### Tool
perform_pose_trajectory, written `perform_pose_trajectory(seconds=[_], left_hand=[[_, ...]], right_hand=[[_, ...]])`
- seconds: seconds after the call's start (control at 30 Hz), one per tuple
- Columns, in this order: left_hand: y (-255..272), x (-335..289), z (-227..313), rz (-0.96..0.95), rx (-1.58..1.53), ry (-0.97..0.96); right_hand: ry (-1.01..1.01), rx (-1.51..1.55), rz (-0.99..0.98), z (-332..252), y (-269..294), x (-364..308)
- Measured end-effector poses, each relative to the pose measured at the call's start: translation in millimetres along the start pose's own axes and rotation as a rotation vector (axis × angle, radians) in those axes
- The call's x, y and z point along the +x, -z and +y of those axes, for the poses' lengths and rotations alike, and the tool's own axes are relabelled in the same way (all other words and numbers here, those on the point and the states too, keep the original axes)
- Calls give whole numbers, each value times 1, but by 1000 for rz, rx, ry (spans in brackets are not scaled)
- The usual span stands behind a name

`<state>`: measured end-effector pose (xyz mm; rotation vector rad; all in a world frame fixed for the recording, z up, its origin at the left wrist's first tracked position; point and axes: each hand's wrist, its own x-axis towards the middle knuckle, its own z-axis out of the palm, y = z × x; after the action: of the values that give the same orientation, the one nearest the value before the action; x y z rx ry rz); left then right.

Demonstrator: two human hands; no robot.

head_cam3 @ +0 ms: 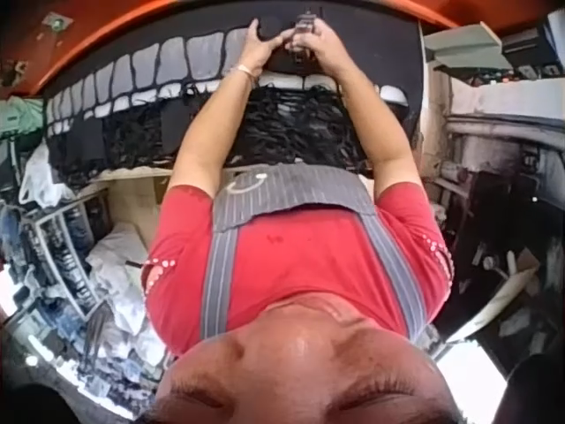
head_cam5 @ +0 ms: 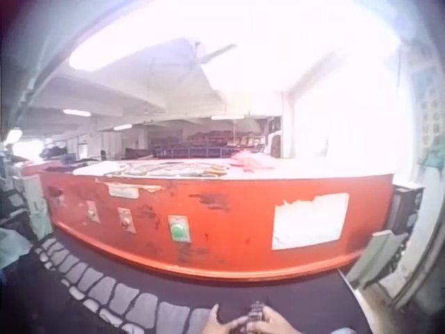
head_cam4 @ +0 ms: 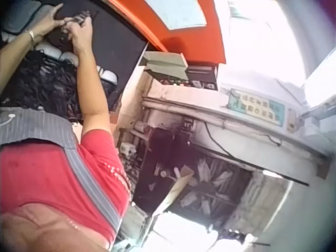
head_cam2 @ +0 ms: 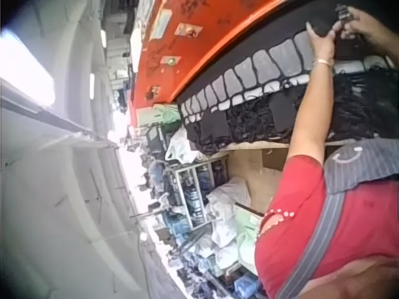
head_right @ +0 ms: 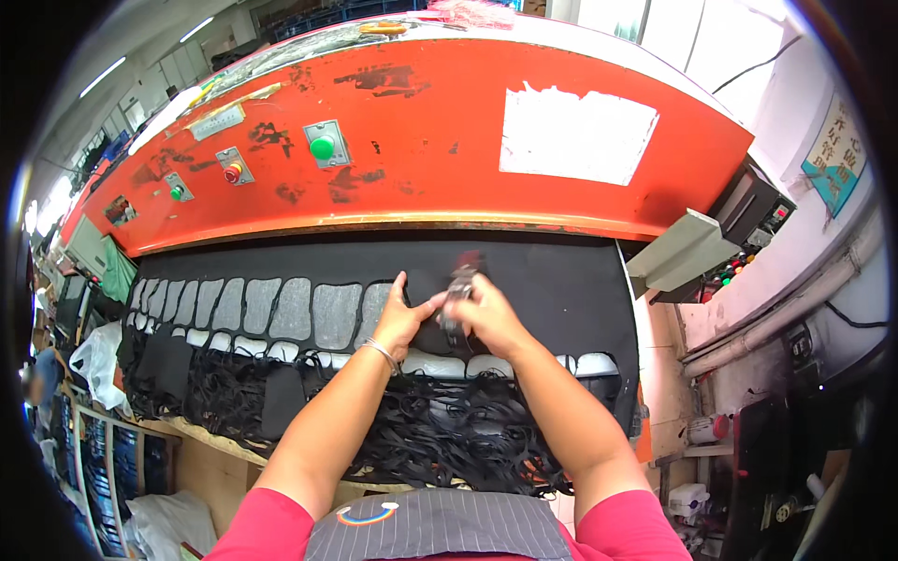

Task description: Operating a hydraulic cutting machine to die-cut shoe components and then bundling the finished parts with elastic bands.

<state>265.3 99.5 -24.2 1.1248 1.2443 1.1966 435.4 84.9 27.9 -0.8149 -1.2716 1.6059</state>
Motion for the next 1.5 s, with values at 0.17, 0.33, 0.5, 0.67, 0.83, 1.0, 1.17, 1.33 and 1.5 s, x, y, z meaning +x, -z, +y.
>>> perform_pose_trajectory(seconds=[0.17,0.33,0.5,0.67,0.83,1.0,1.17,1.33,1.5], left_hand=[[14,-21,8,-239,-216,243],[46,-93,34,-207,18,-160],[163,-128,117,-566,263,-21],[179,-116,151,-687,1399,-203],[187,-121,79,-730,1799,-309],[84,-77,41,-521,971,-588],[19,-58,-23,-512,866,-534],[20,-51,-18,-520,881,-521],[41,-44,-8,-589,787,-436]], right_hand=[[132,481,582,3,37,-1],[-30,-152,401,1,77,-26],[-180,-1394,-117,-40,136,-42],[-73,-1260,37,5,151,-23],[127,-1250,210,44,92,-36],[269,-1221,207,45,76,-40],[277,-1275,239,56,69,-35],[303,-1308,270,53,68,-29],[191,-1342,204,46,54,-25]])
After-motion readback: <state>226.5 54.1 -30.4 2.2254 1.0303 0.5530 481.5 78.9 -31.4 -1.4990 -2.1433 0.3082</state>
